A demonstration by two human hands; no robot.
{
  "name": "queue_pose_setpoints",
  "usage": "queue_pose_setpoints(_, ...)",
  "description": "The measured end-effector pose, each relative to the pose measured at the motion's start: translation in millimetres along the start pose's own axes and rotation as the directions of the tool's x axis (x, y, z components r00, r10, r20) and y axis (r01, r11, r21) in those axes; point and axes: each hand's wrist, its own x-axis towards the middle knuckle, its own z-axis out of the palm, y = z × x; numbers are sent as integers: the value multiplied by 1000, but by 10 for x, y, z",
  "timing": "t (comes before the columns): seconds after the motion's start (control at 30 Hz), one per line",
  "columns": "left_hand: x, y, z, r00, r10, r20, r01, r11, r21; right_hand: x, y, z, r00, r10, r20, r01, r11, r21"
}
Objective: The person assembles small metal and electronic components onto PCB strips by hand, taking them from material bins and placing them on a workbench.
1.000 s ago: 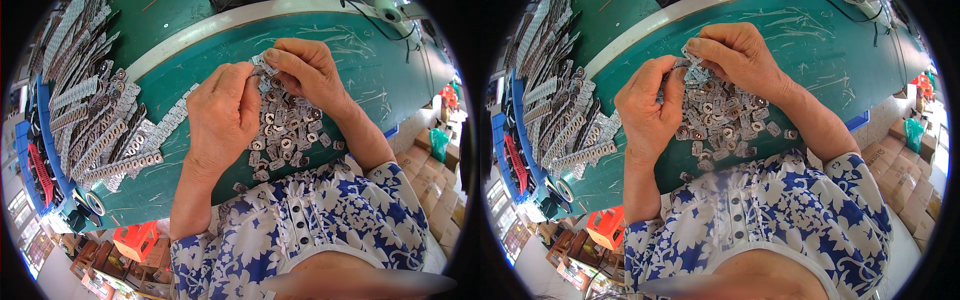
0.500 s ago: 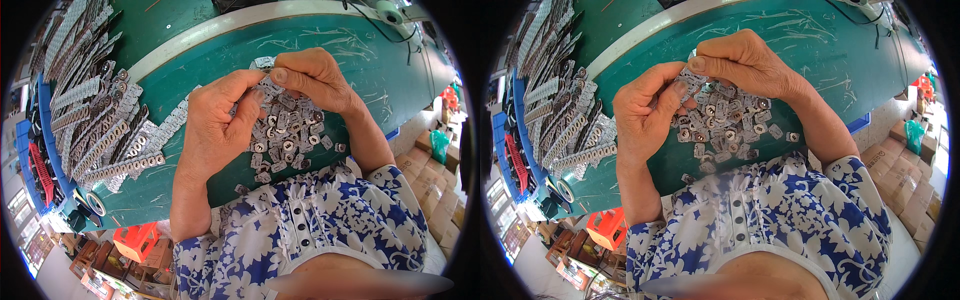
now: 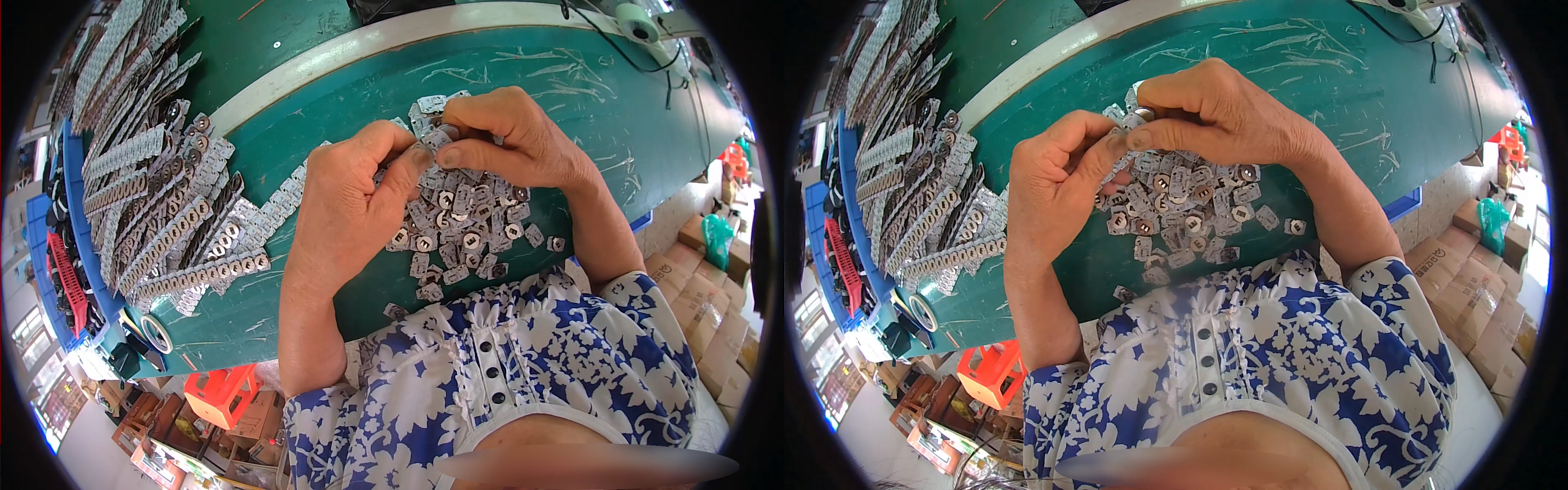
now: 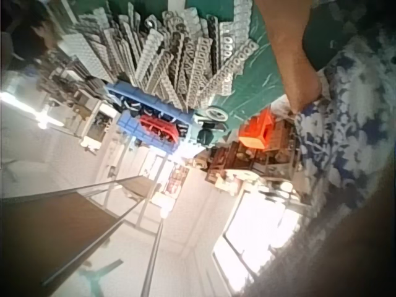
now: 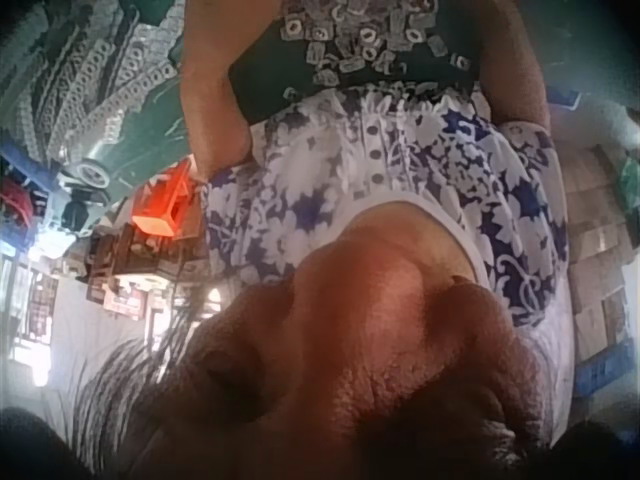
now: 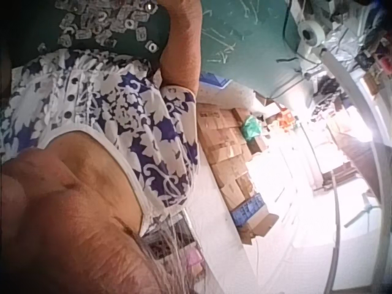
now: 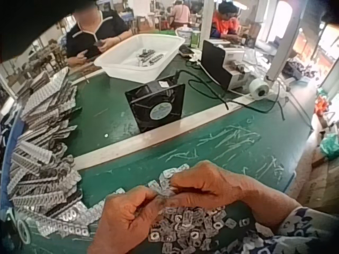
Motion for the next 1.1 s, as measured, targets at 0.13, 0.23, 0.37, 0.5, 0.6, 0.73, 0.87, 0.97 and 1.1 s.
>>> queue_pose_setpoints(0.13, -25, 123, -82, 986, -76, 150, 135, 886, -443, -29, -82, 58, 985, 155, 76, -171, 812, 558)
queue_pose_setpoints(0.23, -13, 105, -16, 995, -92, 45, 102, 860, -500, -6, -111, 138, 941, 285, 182, -290, 403, 868)
queue_pose_setpoints(0.37, 30, -88, 53, 981, 130, -143, -163, 954, -252, 8, -76, 198, 901, 435, 10, -268, 537, 800)
queue_pose_setpoints(0.5, -14, 12, -32, 999, -44, -30, 31, 941, -336, -4, -60, 138, 920, 382, 88, -267, 446, 854)
queue_pose_setpoints(0.6, 13, -36, 13, 984, -84, -158, 70, 993, -91, 0, -100, 202, 930, 300, -214, -199, 897, 394)
queue_pose_setpoints(0.73, 25, -105, 21, 941, 167, -294, -117, 976, 181, 13, -167, 218, 884, 263, -386, -191, 958, 215)
queue_pose_setpoints(0.87, 57, -105, 118, 891, 335, -306, -262, 931, 255, 51, -206, 183, 855, 454, -251, -258, 792, 553)
queue_pose_setpoints(0.97, 85, -99, 166, 826, 489, -280, -345, 832, 434, 12, -105, 159, 915, 311, -258, -184, 888, 420)
queue_pose_setpoints(1.1, 98, -152, 184, 763, 584, -278, -331, 722, 608, 17, -16, 191, 928, 217, -303, -144, 958, 247)
